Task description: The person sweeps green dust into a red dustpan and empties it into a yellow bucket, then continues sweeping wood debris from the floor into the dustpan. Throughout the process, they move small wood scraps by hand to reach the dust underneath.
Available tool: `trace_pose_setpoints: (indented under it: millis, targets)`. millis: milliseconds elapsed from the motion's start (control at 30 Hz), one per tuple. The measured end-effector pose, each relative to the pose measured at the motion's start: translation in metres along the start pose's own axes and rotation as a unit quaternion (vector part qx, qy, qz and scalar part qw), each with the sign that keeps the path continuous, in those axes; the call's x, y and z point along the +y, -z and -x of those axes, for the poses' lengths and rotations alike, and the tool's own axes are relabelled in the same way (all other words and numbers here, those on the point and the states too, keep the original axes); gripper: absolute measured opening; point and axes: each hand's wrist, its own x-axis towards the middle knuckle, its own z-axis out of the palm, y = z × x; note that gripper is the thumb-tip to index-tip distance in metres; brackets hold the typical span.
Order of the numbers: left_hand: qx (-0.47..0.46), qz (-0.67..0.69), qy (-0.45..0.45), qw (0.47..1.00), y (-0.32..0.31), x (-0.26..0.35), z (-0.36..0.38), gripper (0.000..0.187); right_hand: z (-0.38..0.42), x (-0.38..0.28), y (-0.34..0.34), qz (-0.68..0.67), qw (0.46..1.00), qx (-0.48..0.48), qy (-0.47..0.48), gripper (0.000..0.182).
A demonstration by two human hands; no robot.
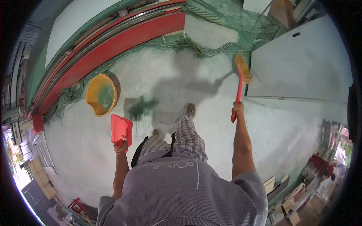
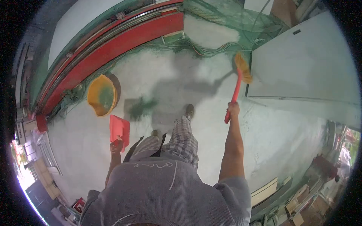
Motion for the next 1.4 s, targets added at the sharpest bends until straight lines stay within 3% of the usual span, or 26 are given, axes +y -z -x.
trace_pose_setpoints:
  millis: [67,200,267,300,333,467,533,567,600,633,667,733,800,833,933,967,1133,1200,1233,1400]
  targets:
    - [-0.059,-0.013,-0.038,0.997,-0.022,-0.044,0.02,0.041,-0.068,-0.006,0.008,0.072,0.996,-0.038,-0.043,0.024]
    - [-0.061,0.054,-0.046,0.996,-0.05,-0.1,0.039,0.043,-0.133,-0.044,0.006,0.148,0.987,-0.049,-0.026,0.021]
    - [-0.065,0.099,-0.044,0.992,-0.052,-0.121,0.054,0.045,-0.132,-0.07,-0.001,0.273,0.959,-0.065,0.022,0.021]
    - [-0.067,0.085,-0.062,0.992,-0.055,-0.133,0.062,0.045,-0.125,-0.089,-0.003,0.287,0.95,-0.12,-0.015,0.02]
    - [-0.067,0.09,-0.066,0.991,-0.051,-0.138,0.061,0.045,-0.151,-0.059,-0.025,0.295,0.945,-0.097,0.105,0.019]
    - [-0.055,0.032,-0.081,0.995,-0.014,-0.133,0.04,0.047,-0.114,-0.088,-0.044,0.245,0.954,-0.135,0.11,0.021]
    - [-0.044,0.068,0.015,0.997,0.021,-0.112,0.017,0.048,-0.097,-0.104,-0.051,0.251,0.947,-0.171,0.106,0.021]
    - [-0.094,0.342,0.222,0.908,0.054,-0.089,-0.004,0.047,-0.088,-0.111,-0.053,0.252,0.947,-0.167,0.109,0.021]
    - [-0.098,0.344,0.226,0.906,0.05,-0.097,0.002,0.047,-0.077,-0.115,-0.055,0.261,0.946,-0.163,0.097,0.021]
    - [-0.043,0.21,0.072,0.974,0.045,-0.113,0.015,0.045,-0.068,-0.117,-0.056,0.271,0.945,-0.161,0.084,0.021]
    - [0.014,0.068,-0.087,0.994,0.042,-0.12,0.023,0.044,-0.061,-0.117,-0.055,0.271,0.945,-0.158,0.088,0.021]
    - [0.038,0.109,-0.065,0.991,0.088,-0.098,0.009,0.053,-0.047,-0.114,-0.052,0.284,0.929,-0.208,0.114,0.021]
    - [-0.104,-0.019,-0.068,0.992,0.131,-0.079,-0.004,0.064,-0.024,-0.12,-0.046,0.286,0.926,-0.224,0.104,0.022]
    - [0.0,0.019,-0.046,0.999,0.122,-0.081,0.009,0.038,-0.013,-0.12,-0.042,0.29,0.922,-0.241,0.089,0.023]
    - [0.002,-0.045,-0.111,0.993,0.122,-0.097,0.034,0.037,0.005,-0.098,-0.042,0.283,0.917,-0.253,0.123,0.024]
    - [0.028,-0.029,-0.151,0.988,0.078,-0.128,0.075,0.037,0.018,-0.103,-0.034,0.275,0.918,-0.26,0.116,0.025]
    - [0.098,-0.001,-0.109,0.989,0.112,-0.111,0.057,0.039,0.036,-0.102,-0.014,0.217,0.926,-0.288,0.111,0.026]
    - [-0.027,-0.011,-0.122,0.992,0.1,-0.122,0.07,0.039,0.023,-0.097,-0.024,0.206,0.935,-0.269,0.106,0.025]
    - [0.043,-0.012,-0.136,0.99,0.087,-0.126,0.074,0.04,0.01,-0.1,-0.032,0.198,0.938,-0.267,0.097,0.026]
    - [-0.005,0.014,-0.107,0.994,0.083,-0.128,0.065,0.04,-0.052,-0.123,-0.073,0.15,0.941,-0.303,0.015,0.024]
